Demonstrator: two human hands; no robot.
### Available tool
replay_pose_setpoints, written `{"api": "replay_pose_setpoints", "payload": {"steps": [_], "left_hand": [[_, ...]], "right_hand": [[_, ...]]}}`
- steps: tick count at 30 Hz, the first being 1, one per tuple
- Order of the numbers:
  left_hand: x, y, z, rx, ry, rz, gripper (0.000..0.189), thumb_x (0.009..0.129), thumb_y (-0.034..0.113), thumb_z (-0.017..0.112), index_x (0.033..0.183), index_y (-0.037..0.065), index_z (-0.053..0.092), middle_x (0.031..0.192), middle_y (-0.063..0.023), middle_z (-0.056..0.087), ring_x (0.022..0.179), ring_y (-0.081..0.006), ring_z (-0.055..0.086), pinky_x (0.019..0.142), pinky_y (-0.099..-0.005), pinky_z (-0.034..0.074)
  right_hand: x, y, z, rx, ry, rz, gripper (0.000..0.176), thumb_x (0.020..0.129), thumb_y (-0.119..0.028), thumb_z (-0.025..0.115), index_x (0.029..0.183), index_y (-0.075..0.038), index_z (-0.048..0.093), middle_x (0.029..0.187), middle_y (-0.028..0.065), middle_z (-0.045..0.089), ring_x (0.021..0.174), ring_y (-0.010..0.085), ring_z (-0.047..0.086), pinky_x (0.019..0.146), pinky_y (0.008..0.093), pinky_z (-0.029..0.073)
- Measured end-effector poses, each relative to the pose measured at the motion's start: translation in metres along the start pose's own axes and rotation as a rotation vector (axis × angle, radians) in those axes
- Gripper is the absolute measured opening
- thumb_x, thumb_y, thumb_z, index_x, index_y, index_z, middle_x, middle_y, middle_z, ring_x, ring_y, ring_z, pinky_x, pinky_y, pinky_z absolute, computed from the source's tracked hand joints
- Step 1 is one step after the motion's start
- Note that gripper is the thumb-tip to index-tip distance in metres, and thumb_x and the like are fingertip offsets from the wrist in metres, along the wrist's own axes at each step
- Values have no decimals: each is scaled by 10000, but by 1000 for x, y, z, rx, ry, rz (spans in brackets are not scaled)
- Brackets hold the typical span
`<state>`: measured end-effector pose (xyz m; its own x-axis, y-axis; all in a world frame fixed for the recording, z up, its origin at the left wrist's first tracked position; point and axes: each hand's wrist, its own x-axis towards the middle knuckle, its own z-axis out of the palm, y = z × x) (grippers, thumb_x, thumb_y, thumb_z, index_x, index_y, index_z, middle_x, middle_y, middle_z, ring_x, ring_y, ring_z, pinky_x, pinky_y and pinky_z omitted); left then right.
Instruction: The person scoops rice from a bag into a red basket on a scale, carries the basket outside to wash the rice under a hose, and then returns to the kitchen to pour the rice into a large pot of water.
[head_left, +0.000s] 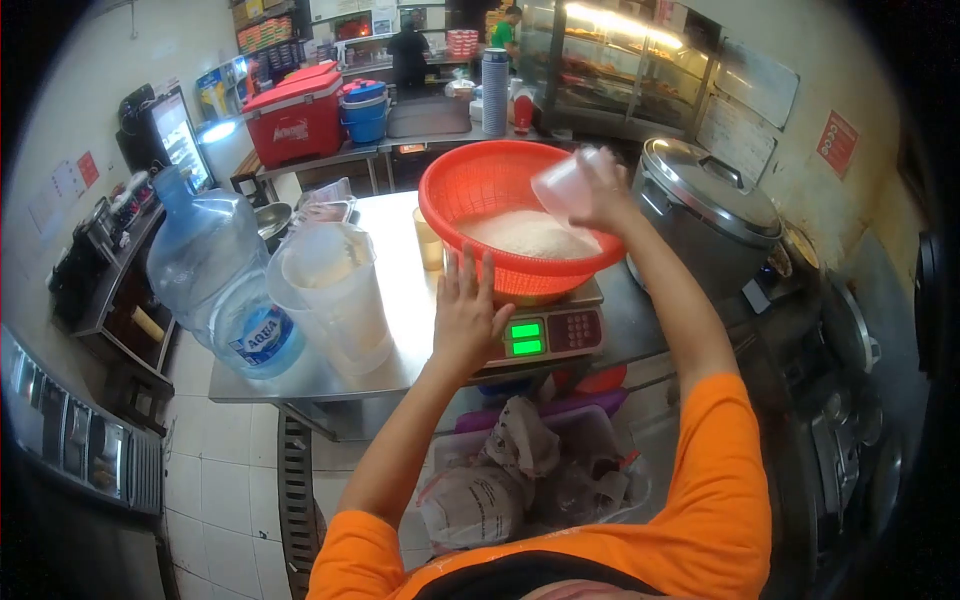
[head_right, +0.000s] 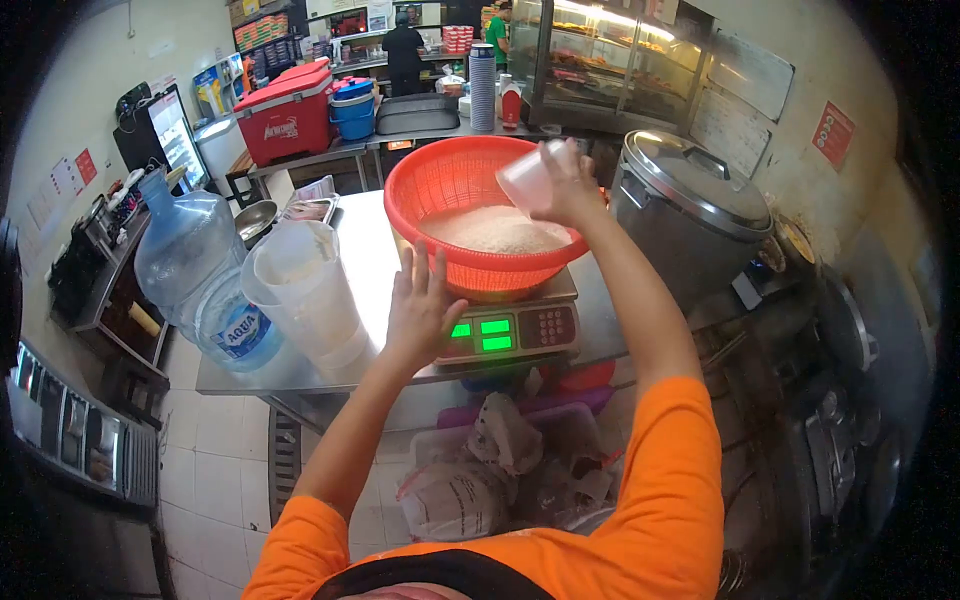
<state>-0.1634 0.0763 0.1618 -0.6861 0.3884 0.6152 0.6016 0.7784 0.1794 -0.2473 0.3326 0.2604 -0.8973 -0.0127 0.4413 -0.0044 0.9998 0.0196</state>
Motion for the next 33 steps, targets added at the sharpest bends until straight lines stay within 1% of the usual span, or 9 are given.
{"api": "replay_pose_setpoints", "payload": {"steps": [4,8,12,16,24,26,27,29,33], "left_hand": [[-1,-5,11,60,-109,-6,776,817,370,521,1370,19,106,1418,-220,76,1306,-382,114,1013,-517,186],[0,-4,7,61,-63,13,734,820,376,513,1358,14,170,1406,-218,148,1306,-358,148,1018,-509,177],[1,-6,4,58,-68,5,710,819,385,509,1350,22,208,1397,-211,185,1295,-366,180,1014,-510,184],[-3,-8,2,-67,4,-1,690,813,346,539,1337,10,240,1352,-228,280,1273,-391,215,1007,-498,206],[-79,-19,1,-407,61,-239,382,823,211,550,1135,1,483,1097,-216,535,997,-343,523,855,-380,407],[-115,-22,13,-467,-15,-360,335,830,205,543,1092,-1,508,1014,-197,572,927,-329,558,804,-370,430],[-135,-24,21,-520,-79,-477,292,837,199,535,1048,-3,533,930,-178,609,857,-314,592,754,-361,452],[-174,-24,39,-591,-163,-580,270,841,197,529,1025,0,545,893,-172,617,828,-308,602,730,-358,458],[-236,-25,96,-697,-417,-788,249,848,213,517,959,-2,574,871,-169,624,811,-296,613,700,-347,463]], "right_hand": [[23,4,60,-75,-228,-66,1049,499,-434,728,1358,-101,226,1337,272,249,1253,431,211,1011,530,196],[40,7,78,38,-476,-125,973,518,-527,673,1329,-117,324,1317,208,343,1238,384,282,926,550,329],[35,15,42,791,-674,234,619,707,-495,570,1213,-150,482,1287,108,406,1155,283,409,878,521,374],[30,29,36,1087,-467,440,640,704,-567,550,1212,-188,462,1249,69,434,1091,286,461,793,497,439],[-11,26,-29,1739,-32,459,877,700,-599,550,1313,-44,257,1292,161,349,1171,322,373,926,507,373],[-45,10,-66,2076,151,774,375,846,-371,465,929,-38,618,754,150,624,664,245,605,616,331,491],[-63,16,-65,2071,151,801,375,846,-371,465,929,-38,618,754,150,624,664,245,605,616,331,491],[-103,42,-61,1991,101,354,824,744,-590,488,1310,-37,257,1311,165,330,1179,341,360,958,520,332],[-215,64,-52,2047,80,490,807,773,-609,417,1288,2,302,1332,164,324,1198,346,355,968,509,325]]}}
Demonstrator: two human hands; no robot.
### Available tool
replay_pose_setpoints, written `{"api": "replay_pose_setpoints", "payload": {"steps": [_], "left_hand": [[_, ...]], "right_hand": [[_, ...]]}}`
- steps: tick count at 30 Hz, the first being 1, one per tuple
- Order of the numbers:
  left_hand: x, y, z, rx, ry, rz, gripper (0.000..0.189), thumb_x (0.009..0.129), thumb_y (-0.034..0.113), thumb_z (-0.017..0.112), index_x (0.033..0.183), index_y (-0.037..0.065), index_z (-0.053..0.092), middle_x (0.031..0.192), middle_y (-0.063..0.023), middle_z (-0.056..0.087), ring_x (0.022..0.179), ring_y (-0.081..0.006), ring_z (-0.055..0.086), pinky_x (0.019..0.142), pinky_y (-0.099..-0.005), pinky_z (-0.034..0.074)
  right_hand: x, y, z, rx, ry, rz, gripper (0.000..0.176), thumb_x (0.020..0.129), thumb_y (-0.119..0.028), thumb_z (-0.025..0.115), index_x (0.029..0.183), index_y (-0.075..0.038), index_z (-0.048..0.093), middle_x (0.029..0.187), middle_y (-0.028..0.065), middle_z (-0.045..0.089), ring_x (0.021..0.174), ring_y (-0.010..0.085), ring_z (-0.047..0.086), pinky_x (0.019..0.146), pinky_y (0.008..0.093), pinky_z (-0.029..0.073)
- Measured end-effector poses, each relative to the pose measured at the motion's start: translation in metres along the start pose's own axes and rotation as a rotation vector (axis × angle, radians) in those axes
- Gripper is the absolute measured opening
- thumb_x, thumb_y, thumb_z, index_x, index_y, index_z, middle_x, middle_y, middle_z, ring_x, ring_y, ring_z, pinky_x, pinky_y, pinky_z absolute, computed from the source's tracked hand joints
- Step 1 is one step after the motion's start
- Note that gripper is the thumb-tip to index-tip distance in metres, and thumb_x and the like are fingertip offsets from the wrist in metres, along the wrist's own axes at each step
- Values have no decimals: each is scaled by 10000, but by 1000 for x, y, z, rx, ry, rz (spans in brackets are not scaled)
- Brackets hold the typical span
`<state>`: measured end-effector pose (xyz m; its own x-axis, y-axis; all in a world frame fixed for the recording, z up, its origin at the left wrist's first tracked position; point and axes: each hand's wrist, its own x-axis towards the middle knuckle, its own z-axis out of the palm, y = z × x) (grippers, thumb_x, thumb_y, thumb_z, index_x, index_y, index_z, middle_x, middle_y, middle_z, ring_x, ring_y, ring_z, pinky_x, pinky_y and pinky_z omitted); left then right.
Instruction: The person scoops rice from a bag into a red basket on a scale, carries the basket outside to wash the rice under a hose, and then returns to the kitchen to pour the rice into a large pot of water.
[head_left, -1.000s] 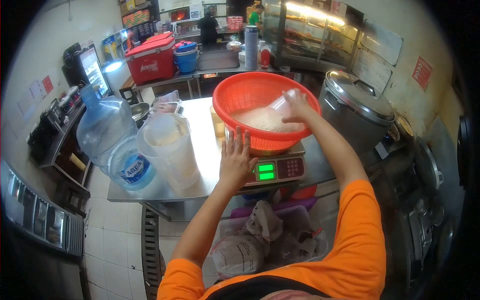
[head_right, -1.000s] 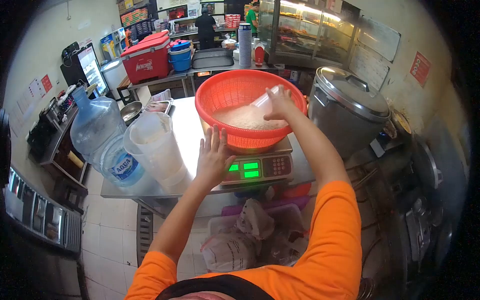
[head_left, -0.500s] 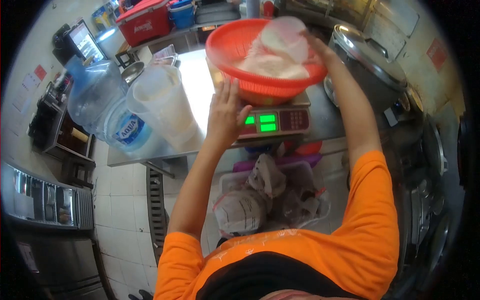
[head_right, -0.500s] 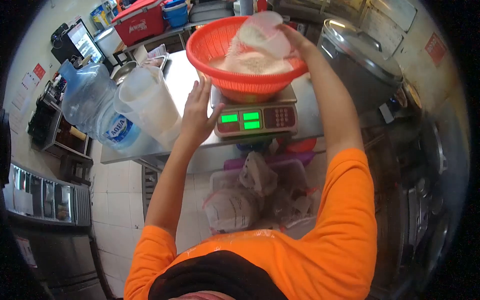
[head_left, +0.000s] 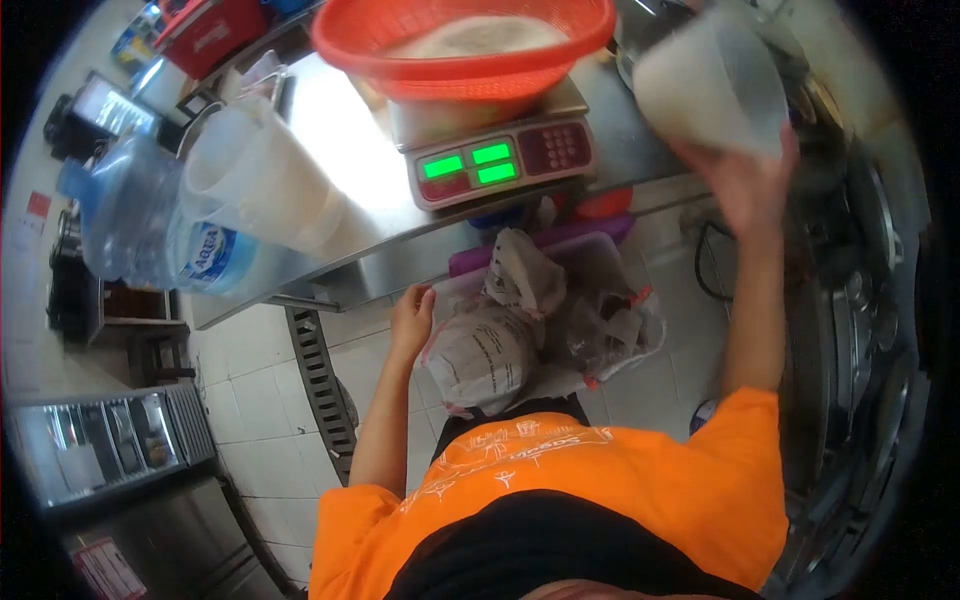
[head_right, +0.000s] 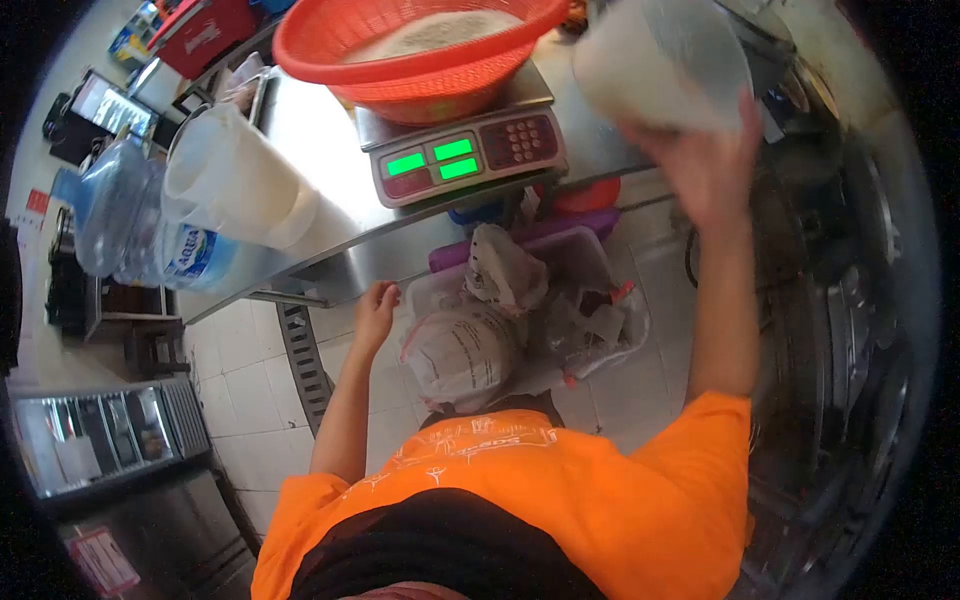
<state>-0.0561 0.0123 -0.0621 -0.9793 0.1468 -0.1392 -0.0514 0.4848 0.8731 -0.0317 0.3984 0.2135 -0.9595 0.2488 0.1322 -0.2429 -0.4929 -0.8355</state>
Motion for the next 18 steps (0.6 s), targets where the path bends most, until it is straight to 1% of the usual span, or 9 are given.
{"api": "replay_pose_setpoints", "payload": {"steps": [5,7,8,10,11,14,16,17,18], "left_hand": [[20,-14,84,148,-173,-1,299,846,278,511,935,4,592,852,-178,623,827,-305,608,726,-349,451],[41,-52,137,23,-397,-180,353,849,319,487,1031,30,581,1008,-188,594,959,-313,564,817,-358,415],[48,-56,159,27,-411,-182,353,849,319,487,1031,30,581,1008,-188,594,959,-313,564,817,-358,415],[59,-65,205,-204,-577,-484,427,848,362,464,1130,52,546,1187,-174,509,1081,-315,489,884,-345,374],[69,-78,233,-208,-585,-492,427,848,362,464,1130,52,546,1187,-174,509,1081,-315,489,884,-345,374],[96,-132,303,90,-505,-428,500,824,357,515,1228,65,471,1299,-143,414,1136,-309,442,901,-323,364],[99,-159,319,7,-71,-504,487,792,345,573,1168,44,500,1166,-159,520,1050,-307,506,845,-341,401],[94,-164,312,13,-72,-518,487,792,345,573,1168,44,500,1166,-159,520,1050,-307,506,845,-341,401],[88,-161,295,143,-103,-403,413,803,306,574,1099,24,516,1094,-147,551,963,-277,535,824,-354,417]], "right_hand": [[-123,78,-103,36,314,199,795,766,-625,407,1343,-101,250,1345,127,315,1207,312,346,941,478,351],[-165,121,-138,-56,489,272,775,777,-602,411,1348,-106,240,1343,114,321,1211,289,348,943,471,353],[-181,142,-150,-55,517,305,761,783,-586,415,1346,-104,242,1343,112,321,1212,284,348,945,471,350],[-207,183,-169,-39,596,363,738,791,-553,430,1345,-101,245,1343,109,321,1210,277,351,951,472,342],[-213,202,-176,-27,643,389,730,793,-535,441,1344,-99,246,1344,107,320,1208,274,353,954,474,336],[-215,244,-193,-40,565,505,729,788,-519,463,1342,-95,253,1346,103,314,1204,270,356,961,460,331],[-197,266,-193,16,530,548,730,778,-507,482,1338,-93,262,1341,99,322,1208,266,352,966,452,328],[-186,273,-197,76,486,573,733,769,-495,501,1335,-91,270,1336,95,329,1212,262,348,971,444,326],[-186,299,-215,-50,484,575,645,766,-390,538,1284,-64,333,1268,95,393,1148,241,400,942,385,351]]}}
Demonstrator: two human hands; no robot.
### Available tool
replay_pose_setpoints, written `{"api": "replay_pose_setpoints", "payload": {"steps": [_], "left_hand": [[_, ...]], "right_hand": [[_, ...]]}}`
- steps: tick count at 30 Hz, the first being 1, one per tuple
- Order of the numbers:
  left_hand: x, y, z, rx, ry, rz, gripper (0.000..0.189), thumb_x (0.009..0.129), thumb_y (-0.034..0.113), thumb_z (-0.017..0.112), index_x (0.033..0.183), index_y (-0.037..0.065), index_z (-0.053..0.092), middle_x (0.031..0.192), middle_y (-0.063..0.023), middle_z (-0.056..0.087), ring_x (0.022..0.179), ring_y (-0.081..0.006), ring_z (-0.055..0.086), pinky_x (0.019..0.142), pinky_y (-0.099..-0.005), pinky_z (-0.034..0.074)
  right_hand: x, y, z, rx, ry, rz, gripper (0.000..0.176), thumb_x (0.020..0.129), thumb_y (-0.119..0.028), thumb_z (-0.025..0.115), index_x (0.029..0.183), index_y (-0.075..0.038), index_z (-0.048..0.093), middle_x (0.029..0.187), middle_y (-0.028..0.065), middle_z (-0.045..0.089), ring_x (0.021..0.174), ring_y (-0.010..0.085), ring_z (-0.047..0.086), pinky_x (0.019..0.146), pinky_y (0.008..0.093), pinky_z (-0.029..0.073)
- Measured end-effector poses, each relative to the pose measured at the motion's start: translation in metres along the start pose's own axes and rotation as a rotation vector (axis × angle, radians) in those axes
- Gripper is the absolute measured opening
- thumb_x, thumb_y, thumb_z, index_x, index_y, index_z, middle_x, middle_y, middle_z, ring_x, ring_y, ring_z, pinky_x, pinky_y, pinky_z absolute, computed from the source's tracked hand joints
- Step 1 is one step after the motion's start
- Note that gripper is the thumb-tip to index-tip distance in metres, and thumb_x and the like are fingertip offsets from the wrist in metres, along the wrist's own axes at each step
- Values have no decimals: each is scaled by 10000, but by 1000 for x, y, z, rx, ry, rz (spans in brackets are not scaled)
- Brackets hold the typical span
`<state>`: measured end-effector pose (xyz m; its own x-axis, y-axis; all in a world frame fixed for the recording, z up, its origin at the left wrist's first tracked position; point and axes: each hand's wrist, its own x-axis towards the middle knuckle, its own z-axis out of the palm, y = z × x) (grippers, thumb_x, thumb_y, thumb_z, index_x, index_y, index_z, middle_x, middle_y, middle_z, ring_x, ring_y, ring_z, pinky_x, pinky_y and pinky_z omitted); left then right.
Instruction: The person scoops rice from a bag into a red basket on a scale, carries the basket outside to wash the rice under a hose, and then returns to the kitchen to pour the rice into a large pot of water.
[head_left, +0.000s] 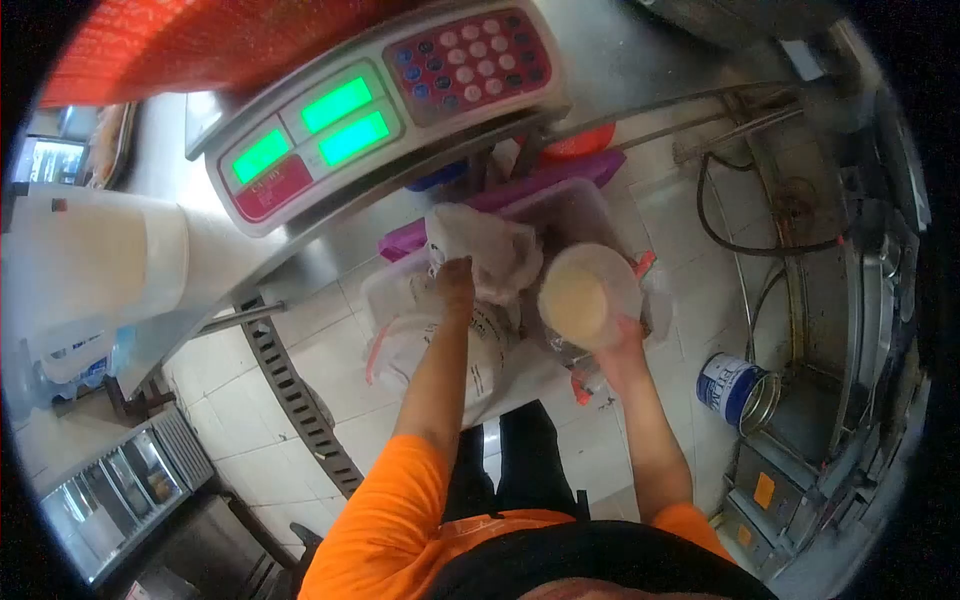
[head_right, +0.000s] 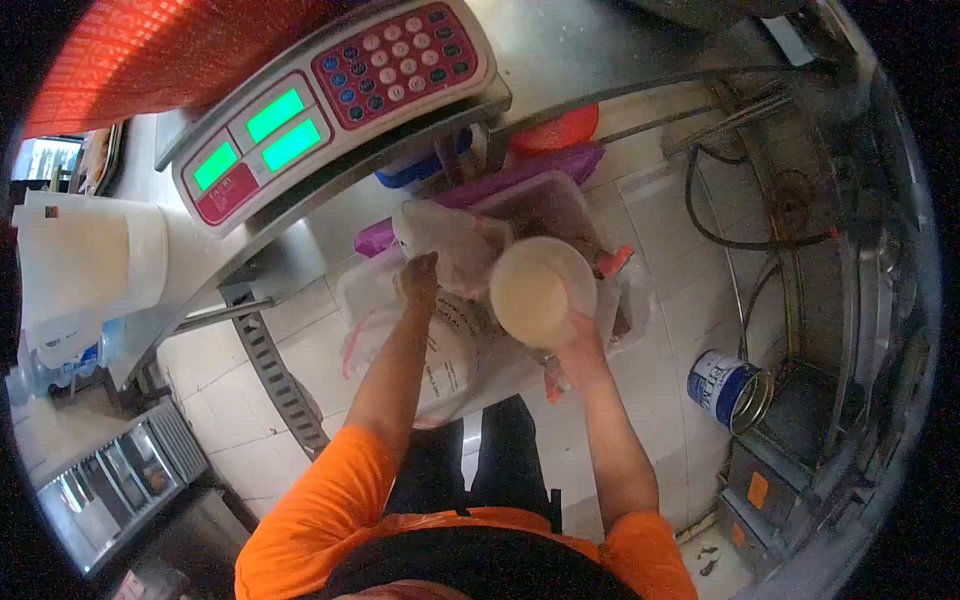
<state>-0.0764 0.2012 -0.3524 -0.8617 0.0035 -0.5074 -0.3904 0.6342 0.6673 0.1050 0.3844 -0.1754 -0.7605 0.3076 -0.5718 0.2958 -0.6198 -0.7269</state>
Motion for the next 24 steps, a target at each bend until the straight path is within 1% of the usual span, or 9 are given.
{"api": "replay_pose_setpoints", "payload": {"steps": [2,5,7,9,11,14,16,20,24], "left_hand": [[-12,-32,-4,66,104,208,285,808,231,574,953,-10,526,918,-129,592,777,-253,568,754,-363,444],[-58,-48,-20,-189,207,333,187,769,112,571,854,-38,498,804,-156,578,710,-308,554,720,-366,453],[-67,-54,-30,1,196,594,370,741,22,529,1110,11,508,850,-220,546,815,-382,529,723,-408,425],[-89,-28,-50,101,152,497,465,721,-1,513,1181,6,448,889,-254,518,835,-400,513,735,-414,421],[-97,-19,-54,187,124,397,562,702,-24,498,1253,1,388,928,-288,491,855,-417,497,747,-420,418],[-101,-24,-53,89,231,610,620,679,-33,486,1282,-6,345,980,-314,449,899,-438,468,774,-437,404],[-113,-14,-60,167,148,505,618,691,-14,503,1288,28,346,1025,-308,435,916,-432,464,793,-447,399],[-127,-18,-77,140,-4,324,570,711,17,523,1264,78,400,1095,-296,413,956,-415,467,827,-437,401],[-143,-50,-85,300,-193,314,369,766,183,564,1129,113,549,1202,-275,377,1005,-387,476,856,-413,408]], "right_hand": [[56,53,-28,-116,13,-30,561,762,-284,575,1232,-37,396,1199,95,458,1084,219,452,913,326,376],[110,76,-17,-1000,-237,-184,582,727,-189,620,1232,-27,379,1214,105,439,1093,217,440,899,295,378],[108,62,37,-190,-160,165,644,720,-248,646,1249,-24,353,1229,133,423,1134,255,409,916,330,362],[139,124,34,-363,-147,46,688,712,-289,654,1264,-28,338,1255,160,394,1177,287,362,966,352,309],[160,150,44,-1078,-219,-116,739,724,-309,634,1310,-30,281,1321,195,318,1220,301,301,1004,351,254],[150,188,51,-1186,-38,78,711,730,-273,630,1323,-59,302,1382,160,251,1251,273,269,1012,332,248],[199,243,10,-751,-638,107,615,749,-278,615,1291,-97,388,1371,130,307,1238,266,317,1001,343,284],[126,124,44,-1257,-393,15,469,765,-256,590,1200,-105,501,1239,142,471,1136,296,446,950,371,353],[94,59,32,-1529,-156,-390,331,740,-247,620,1010,-57,598,868,152,622,822,290,597,749,370,455]]}}
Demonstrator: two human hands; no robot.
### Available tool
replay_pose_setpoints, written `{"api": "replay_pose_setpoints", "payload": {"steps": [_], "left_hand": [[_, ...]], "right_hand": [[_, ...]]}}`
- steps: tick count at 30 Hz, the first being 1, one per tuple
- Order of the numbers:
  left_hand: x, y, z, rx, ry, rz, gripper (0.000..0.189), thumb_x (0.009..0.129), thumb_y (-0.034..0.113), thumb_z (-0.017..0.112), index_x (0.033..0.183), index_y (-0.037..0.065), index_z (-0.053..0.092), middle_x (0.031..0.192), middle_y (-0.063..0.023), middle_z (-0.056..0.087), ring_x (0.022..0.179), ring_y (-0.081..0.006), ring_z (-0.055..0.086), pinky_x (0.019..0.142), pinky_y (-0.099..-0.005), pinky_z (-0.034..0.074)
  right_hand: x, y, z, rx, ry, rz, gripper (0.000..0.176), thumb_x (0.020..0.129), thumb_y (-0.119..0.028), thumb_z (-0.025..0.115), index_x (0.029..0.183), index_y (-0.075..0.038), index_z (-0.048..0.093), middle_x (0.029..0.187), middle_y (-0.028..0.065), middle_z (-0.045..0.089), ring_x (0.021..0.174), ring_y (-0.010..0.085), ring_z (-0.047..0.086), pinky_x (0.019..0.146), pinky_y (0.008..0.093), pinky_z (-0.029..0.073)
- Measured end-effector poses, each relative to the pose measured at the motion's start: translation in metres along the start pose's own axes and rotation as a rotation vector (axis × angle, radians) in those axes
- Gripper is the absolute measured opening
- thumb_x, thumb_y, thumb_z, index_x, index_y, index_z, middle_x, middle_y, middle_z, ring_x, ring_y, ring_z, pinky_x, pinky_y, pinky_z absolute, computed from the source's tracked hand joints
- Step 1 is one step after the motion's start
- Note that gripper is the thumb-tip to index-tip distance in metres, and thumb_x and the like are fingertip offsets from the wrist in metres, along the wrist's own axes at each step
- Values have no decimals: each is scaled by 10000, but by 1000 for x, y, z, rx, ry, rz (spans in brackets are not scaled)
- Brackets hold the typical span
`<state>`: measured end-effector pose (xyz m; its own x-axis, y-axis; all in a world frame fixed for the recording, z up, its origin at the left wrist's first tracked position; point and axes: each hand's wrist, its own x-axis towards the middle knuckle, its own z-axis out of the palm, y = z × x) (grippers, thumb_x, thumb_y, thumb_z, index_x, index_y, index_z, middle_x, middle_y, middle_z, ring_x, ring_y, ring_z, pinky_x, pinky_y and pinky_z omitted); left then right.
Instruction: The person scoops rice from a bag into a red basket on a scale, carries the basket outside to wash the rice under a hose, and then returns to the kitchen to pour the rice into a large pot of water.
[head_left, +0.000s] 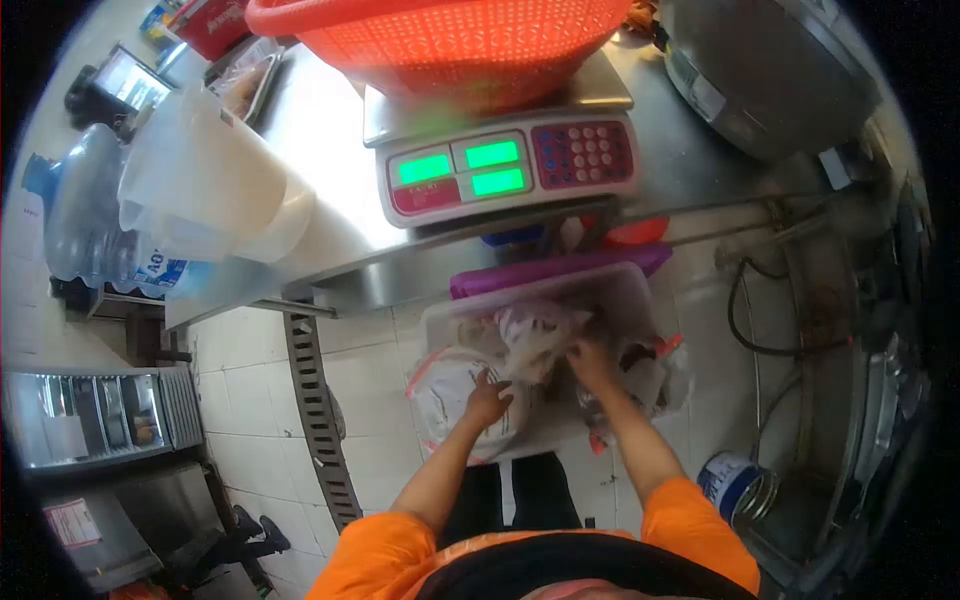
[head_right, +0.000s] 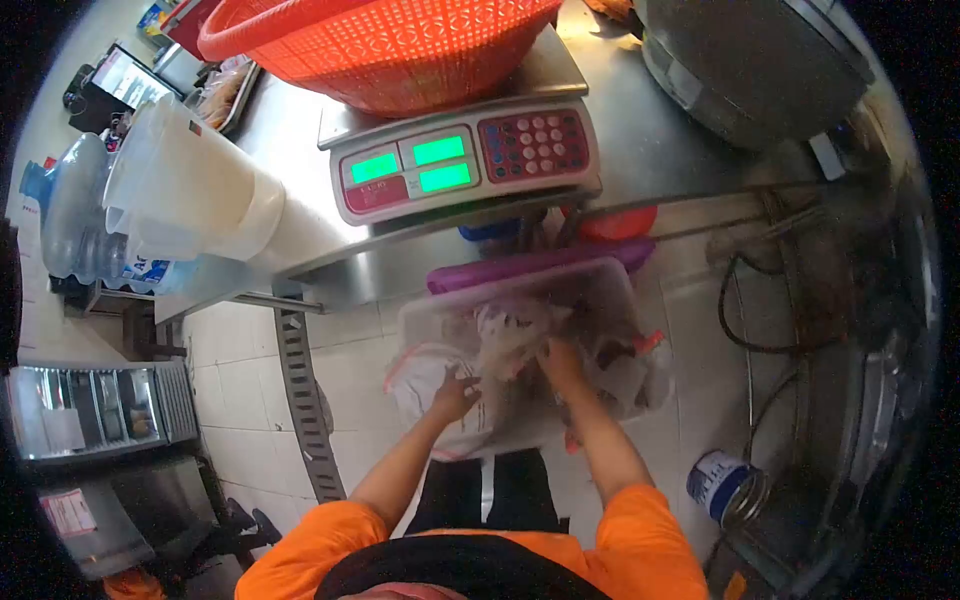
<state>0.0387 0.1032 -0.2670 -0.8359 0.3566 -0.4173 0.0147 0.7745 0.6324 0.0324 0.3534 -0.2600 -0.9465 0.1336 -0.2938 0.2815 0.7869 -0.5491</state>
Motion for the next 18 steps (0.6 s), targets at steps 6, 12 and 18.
{"api": "replay_pose_setpoints", "payload": {"steps": [6,12,18], "left_hand": [[-44,-15,-15,-186,-10,-81,281,796,259,561,952,33,619,980,-181,598,867,-309,595,766,-372,458],[-104,-98,9,-217,144,-275,246,796,219,558,930,19,609,885,-184,619,802,-303,616,717,-360,476],[-187,-169,31,-289,334,-641,184,800,140,520,902,13,605,833,-169,625,755,-274,625,670,-349,489]], "right_hand": [[55,1,-30,223,86,-19,238,758,-203,578,914,-22,578,844,162,596,819,323,573,749,397,440],[154,5,17,-181,120,-189,373,758,-161,562,1092,-11,491,1087,179,523,959,330,522,826,390,413],[266,51,93,-73,172,-114,388,812,-147,448,1166,10,420,1179,213,450,1064,357,445,902,398,359]]}}
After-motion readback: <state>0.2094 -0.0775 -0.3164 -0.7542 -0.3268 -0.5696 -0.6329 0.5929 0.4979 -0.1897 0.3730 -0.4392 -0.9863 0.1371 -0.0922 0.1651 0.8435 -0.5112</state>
